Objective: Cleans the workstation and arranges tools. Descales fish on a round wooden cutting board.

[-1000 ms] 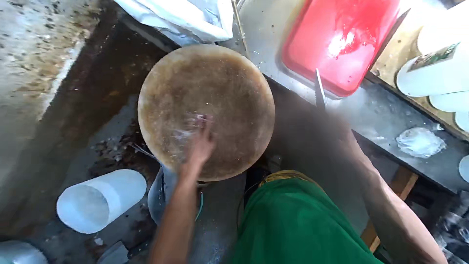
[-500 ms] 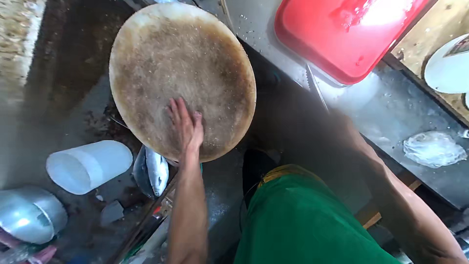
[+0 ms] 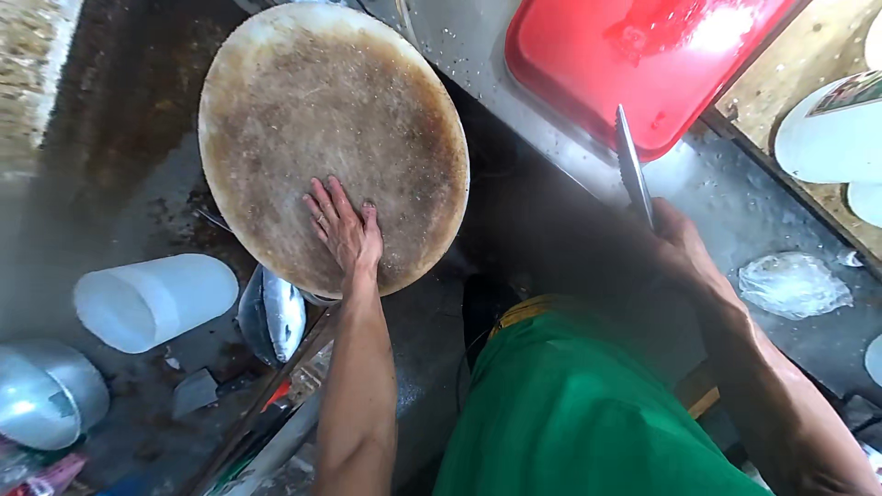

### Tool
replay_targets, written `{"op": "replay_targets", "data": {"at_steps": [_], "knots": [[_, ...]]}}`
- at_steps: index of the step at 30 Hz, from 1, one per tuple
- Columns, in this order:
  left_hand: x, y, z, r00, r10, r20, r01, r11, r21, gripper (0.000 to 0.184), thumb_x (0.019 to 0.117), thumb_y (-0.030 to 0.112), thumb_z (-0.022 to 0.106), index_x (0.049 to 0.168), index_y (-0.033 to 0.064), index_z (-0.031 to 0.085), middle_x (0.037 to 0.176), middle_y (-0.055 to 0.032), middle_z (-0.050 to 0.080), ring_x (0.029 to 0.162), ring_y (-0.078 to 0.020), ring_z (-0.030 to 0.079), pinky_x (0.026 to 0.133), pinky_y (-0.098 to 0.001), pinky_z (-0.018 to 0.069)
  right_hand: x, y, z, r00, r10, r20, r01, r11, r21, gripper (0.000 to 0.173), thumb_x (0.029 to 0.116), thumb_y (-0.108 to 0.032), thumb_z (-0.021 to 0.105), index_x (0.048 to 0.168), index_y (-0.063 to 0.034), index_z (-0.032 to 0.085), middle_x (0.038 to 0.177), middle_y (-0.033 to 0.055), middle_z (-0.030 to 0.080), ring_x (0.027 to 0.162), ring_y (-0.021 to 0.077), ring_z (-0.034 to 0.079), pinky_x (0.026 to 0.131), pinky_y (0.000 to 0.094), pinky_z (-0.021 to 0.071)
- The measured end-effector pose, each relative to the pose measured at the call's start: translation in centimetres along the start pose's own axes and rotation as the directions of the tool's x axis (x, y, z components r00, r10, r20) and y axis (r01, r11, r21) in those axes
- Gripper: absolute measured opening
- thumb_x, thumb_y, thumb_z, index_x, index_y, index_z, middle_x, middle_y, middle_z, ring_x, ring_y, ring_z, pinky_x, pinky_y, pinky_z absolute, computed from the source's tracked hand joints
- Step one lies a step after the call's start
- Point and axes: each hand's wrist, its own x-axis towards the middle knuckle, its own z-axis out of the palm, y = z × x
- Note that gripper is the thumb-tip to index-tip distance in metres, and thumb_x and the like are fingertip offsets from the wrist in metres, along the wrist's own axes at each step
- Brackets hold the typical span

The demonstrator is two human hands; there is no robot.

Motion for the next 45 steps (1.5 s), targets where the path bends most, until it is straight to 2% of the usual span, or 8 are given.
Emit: {"op": "replay_targets", "data": {"at_steps": [8, 16, 19, 25, 30, 37, 40, 45], "knots": [[0.3, 0.0, 0.1, 1.0, -0.016, 0.005, 0.016, 1.0, -0.025, 0.074, 0.1031, 0.059, 0.031, 0.166, 0.0235, 0.016, 0.173, -0.0057, 0.005, 0.159, -0.0332, 0.003, 0.123, -0.0635, 0.0088, 1.8, -2.2, 2.4, 0.991, -0.125, 0.047, 0.125, 0.992, -0.008, 0.027, 0.1031, -0.032, 0.057, 0.122, -0.0125, 0.059, 0.069, 0.0043, 0.057, 0.05, 0.0152, 0.053, 0.044, 0.0328, 0.0467], [0.4, -0.1, 0.0, 1.0, 0.009, -0.024, -0.01, 0.999, -0.038, 0.072, 0.1033, 0.057, 0.033, 0.165, 0.0235, 0.017, 0.173, -0.0062, 0.006, 0.159, -0.0329, 0.004, 0.123, -0.0626, 0.0083, 0.2, 0.5, 2.8, 0.997, -0.053, 0.061, 0.056, 0.997, -0.056, 0.03, 0.1017, -0.029, 0.057, 0.122, -0.0077, 0.059, 0.076, 0.0062, 0.058, 0.06, 0.0163, 0.056, 0.055, 0.0381, 0.0497], [0.2, 0.0, -0.4, 1.0, 0.009, -0.015, -0.01, 0.999, -0.036, 0.072, 0.1032, 0.054, 0.035, 0.165, 0.0216, 0.019, 0.173, -0.007, 0.007, 0.159, -0.0329, 0.004, 0.124, -0.0613, 0.0079, -0.8, 2.1, 2.2, 0.999, -0.038, 0.038, 0.039, 0.999, -0.01, 0.031, 0.1008, -0.029, 0.057, 0.123, -0.007, 0.059, 0.078, 0.004, 0.059, 0.063, 0.0123, 0.058, 0.06, 0.0341, 0.0524], [0.3, -0.4, 0.1, 1.0, -0.003, -0.027, 0.001, 0.999, -0.041, 0.072, 0.1023, 0.057, 0.033, 0.165, 0.0252, 0.018, 0.173, -0.0037, 0.008, 0.159, -0.0314, 0.005, 0.123, -0.062, 0.0099, -1.1, 2.3, 1.9, 1.0, 0.009, 0.004, -0.009, 0.999, 0.044, 0.03, 0.1007, -0.028, 0.057, 0.123, -0.0074, 0.058, 0.075, 0.003, 0.059, 0.06, 0.0114, 0.058, 0.058, 0.0324, 0.0522], [0.3, -0.1, -0.2, 1.0, -0.004, -0.018, 0.003, 0.999, -0.041, 0.073, 0.1024, 0.057, 0.033, 0.165, 0.0217, 0.02, 0.173, -0.0072, 0.009, 0.158, -0.0339, 0.006, 0.123, -0.0629, 0.0098, 0.9, 1.1, 3.3, 0.999, -0.005, 0.041, 0.004, 1.0, 0.025, 0.03, 0.1021, -0.028, 0.058, 0.127, -0.0109, 0.058, 0.075, 0.0031, 0.059, 0.058, 0.0124, 0.057, 0.056, 0.0326, 0.0512], [0.3, -0.4, 0.1, 1.0, -0.009, -0.03, 0.008, 0.999, -0.034, 0.073, 0.1027, 0.06, 0.033, 0.165, 0.0269, 0.017, 0.173, -0.0012, 0.006, 0.159, -0.0303, 0.003, 0.123, -0.0618, 0.0092, 1.4, 0.8, 4.9, 0.998, -0.038, 0.044, 0.036, 0.998, 0.052, 0.029, 0.1028, -0.028, 0.059, 0.126, -0.011, 0.058, 0.076, 0.0051, 0.059, 0.057, 0.0142, 0.055, 0.052, 0.0336, 0.0498], [0.3, -0.2, 0.0, 0.999, -0.015, -0.034, 0.014, 0.999, -0.032, 0.072, 0.102, 0.057, 0.035, 0.165, 0.0258, 0.019, 0.173, -0.0038, 0.008, 0.159, -0.0313, 0.005, 0.122, -0.0636, 0.01, 0.6, 1.7, 4.5, 0.998, -0.05, 0.043, 0.047, 0.997, 0.062, 0.032, 0.1009, -0.023, 0.058, 0.129, -0.0072, 0.057, 0.08, 0.0056, 0.06, 0.062, 0.0133, 0.057, 0.059, 0.0339, 0.0524], [0.3, -0.1, 0.1, 0.999, -0.017, -0.034, 0.016, 0.999, -0.032, 0.071, 0.103, 0.057, 0.033, 0.165, 0.0257, 0.017, 0.173, -0.0042, 0.008, 0.159, -0.0315, 0.004, 0.123, -0.0627, 0.0088, -0.9, 3.0, 3.1, 0.999, -0.033, 0.007, 0.033, 0.997, 0.076, 0.037, 0.1, -0.03, 0.058, 0.128, -0.0063, 0.058, 0.084, 0.0051, 0.064, 0.068, 0.0104, 0.062, 0.066, 0.0321, 0.0557]]}}
